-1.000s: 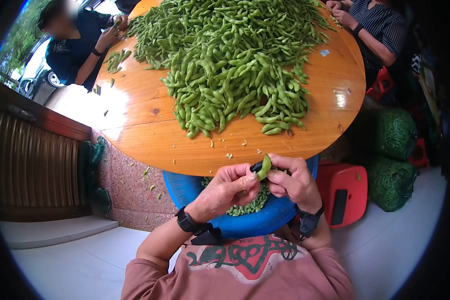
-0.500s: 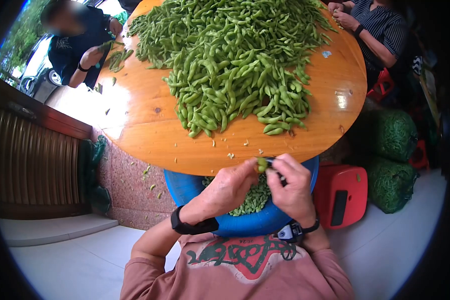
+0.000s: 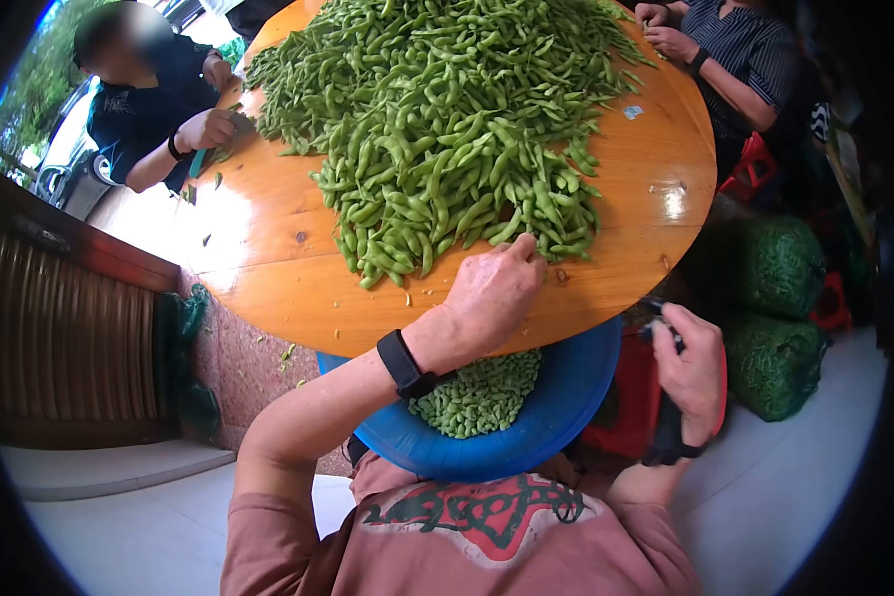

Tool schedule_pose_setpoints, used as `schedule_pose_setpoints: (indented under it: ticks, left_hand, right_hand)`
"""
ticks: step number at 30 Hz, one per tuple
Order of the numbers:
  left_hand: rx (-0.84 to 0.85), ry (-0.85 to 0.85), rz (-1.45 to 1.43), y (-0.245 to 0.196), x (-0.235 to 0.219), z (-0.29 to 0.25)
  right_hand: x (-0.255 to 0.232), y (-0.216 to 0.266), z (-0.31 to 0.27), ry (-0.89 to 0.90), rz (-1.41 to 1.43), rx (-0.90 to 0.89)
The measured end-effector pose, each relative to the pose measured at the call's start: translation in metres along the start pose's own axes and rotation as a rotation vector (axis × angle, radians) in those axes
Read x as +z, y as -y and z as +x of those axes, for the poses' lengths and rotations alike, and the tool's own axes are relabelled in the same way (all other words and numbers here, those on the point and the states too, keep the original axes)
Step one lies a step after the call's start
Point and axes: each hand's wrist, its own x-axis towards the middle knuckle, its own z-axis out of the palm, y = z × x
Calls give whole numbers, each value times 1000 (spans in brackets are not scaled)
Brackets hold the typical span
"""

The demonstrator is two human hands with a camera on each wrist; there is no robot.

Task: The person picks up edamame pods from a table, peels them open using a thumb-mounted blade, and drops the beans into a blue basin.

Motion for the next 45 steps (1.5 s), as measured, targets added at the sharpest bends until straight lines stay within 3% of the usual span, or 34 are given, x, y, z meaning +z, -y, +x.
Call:
schedule_pose_setpoints:
  ticks: [2,4,5,7,9,11,17,23,35,36,38,40,45]
  left_hand:
    - [-12,-11,28,-1,-2,-2]
    - [-110,-67,-344,3,-14,-9]
    - [-107,-65,-343,4,-21,-14]
    - [-406,133,-818,2,-33,-25]
    - [-431,145,-983,6,-27,-38]
    - [-572,197,-1437,6,-30,-48]
    - [-644,235,-1537,13,-29,-61]
    - [-637,272,-1417,11,-33,-60]
    - [-650,179,-1354,-2,-26,-67]
    - [-639,193,-1472,-2,-25,-70]
    - [-623,206,-1588,0,-22,-76]
    - [-558,291,-1890,3,-18,-83]
    - [-602,244,-1877,-4,-21,-96]
  right_hand:
    - [27,7,4,-3,119,30]
    - [52,15,7,44,355,174]
    - [64,21,7,88,508,273]
    - [83,32,9,122,769,248]
    - [97,44,10,154,855,149]
    - [98,53,13,195,862,107]
    - [94,53,18,373,814,-50]
    - [97,52,20,502,1009,68]
    - [97,44,14,503,1047,28]
    - [97,41,13,504,1046,28]
    - [100,31,12,722,1428,249]
    - [100,37,12,731,1446,255]
    - [98,47,13,696,1294,185]
